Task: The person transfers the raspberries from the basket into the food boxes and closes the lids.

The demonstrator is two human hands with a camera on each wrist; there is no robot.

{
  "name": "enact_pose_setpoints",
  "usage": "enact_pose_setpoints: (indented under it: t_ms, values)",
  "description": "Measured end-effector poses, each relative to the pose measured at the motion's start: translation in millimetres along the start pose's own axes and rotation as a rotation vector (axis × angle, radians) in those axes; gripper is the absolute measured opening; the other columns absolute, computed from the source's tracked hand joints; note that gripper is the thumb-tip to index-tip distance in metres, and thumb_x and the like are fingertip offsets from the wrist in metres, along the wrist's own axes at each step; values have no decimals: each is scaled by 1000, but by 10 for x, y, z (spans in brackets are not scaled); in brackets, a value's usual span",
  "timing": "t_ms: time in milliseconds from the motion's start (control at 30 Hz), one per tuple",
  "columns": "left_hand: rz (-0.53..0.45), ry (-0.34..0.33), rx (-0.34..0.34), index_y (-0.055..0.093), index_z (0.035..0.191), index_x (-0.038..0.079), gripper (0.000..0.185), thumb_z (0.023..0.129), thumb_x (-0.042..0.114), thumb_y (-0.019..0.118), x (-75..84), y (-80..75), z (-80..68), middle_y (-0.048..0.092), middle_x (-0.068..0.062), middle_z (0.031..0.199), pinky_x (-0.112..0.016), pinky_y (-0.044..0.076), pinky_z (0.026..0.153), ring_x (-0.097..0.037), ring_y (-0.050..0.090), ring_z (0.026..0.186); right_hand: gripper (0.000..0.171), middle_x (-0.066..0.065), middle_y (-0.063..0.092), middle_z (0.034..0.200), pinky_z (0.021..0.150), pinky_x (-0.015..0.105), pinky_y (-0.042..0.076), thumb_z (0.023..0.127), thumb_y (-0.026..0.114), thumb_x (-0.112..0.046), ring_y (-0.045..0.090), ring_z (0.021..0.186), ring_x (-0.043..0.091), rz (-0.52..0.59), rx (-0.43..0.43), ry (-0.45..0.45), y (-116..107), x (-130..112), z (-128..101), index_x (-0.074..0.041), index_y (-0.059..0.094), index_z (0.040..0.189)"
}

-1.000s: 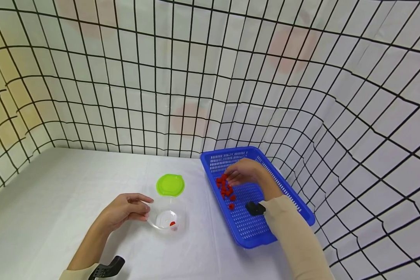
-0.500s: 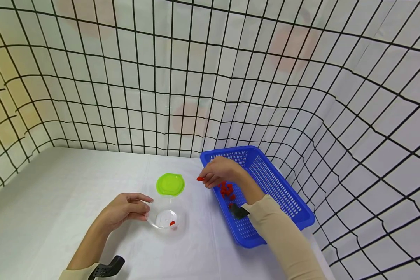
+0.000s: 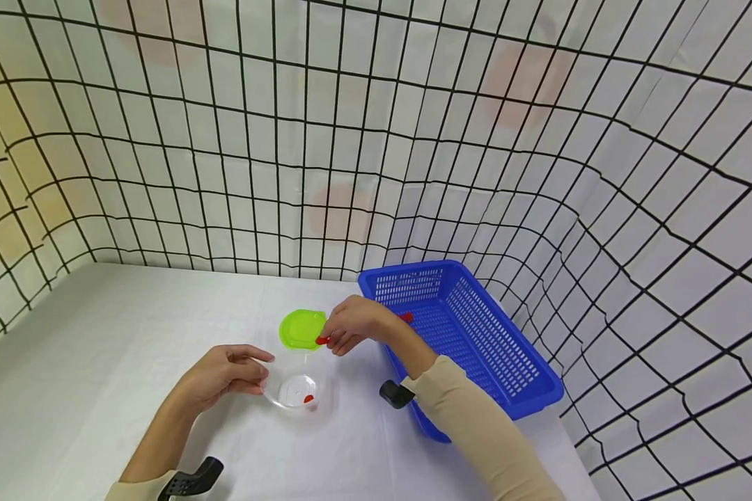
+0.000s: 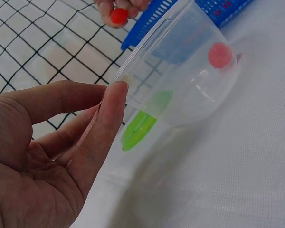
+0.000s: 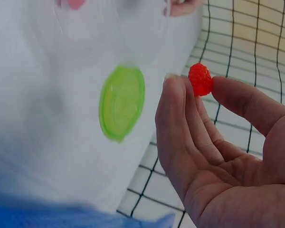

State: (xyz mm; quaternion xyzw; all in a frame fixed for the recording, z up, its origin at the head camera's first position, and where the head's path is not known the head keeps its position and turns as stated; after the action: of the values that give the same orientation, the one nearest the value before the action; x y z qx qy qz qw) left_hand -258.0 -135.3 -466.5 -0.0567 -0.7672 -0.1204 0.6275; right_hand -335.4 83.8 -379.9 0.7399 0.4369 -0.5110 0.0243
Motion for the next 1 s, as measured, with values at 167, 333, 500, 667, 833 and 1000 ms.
enact_pose_setpoints:
  t_ms: [167,333,500,667,833,1000]
  values:
    - [6,-3,-1,57,126,-19,46,86,0,70,-7,6,4,69,-7,83,-32,65,72,-14,69,69,18,17,75,93,76,36,65,94,69,-15,74,80,28,-15,-32,-24,178,-17,55,1,72,103]
    - [18,-2,-1,57,126,-19,45,87,1,69,5,11,5,69,-7,84,-31,64,72,-15,69,67,18,19,75,98,75,35,65,93,69,-16,75,85,32,-4,-62,-39,329,-33,98,-1,73,101]
    - [25,-5,5,58,126,-17,45,88,4,70,15,13,-3,69,-7,85,-31,64,73,-15,69,68,18,17,76,95,74,33,65,92,69,-16,73,79,29,-16,-79,-50,429,-5,150,-1,74,99]
    - [22,-8,6,59,126,-17,44,88,4,70,11,6,-1,69,-7,85,-31,64,72,-15,69,68,18,14,76,91,73,33,64,91,70,-16,71,73,22,-16,-62,-61,485,26,202,0,74,99]
    - [24,-1,-1,58,126,-18,44,88,3,68,5,4,7,70,-7,86,-31,64,73,-16,70,69,17,9,74,85,72,32,64,91,70,-16,72,76,25,-9,-44,-68,519,50,246,-1,75,97]
    - [25,7,-9,57,126,-18,44,88,2,67,-5,5,17,71,-8,88,-31,64,74,-16,70,70,17,8,75,87,73,31,64,91,70,-17,72,75,22,-15,-41,-68,536,53,242,-2,76,98]
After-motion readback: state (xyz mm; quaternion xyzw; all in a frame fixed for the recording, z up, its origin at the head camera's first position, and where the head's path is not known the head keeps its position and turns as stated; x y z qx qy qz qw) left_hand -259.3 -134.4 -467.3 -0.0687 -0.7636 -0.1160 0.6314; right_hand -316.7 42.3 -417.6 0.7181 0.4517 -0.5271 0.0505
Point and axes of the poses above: each hand's wrist, its own z-axis towards the middle knuckle, its own y-axis out of the palm, x = y × z, the point moved 6 cm from there along z, towards the middle knuckle
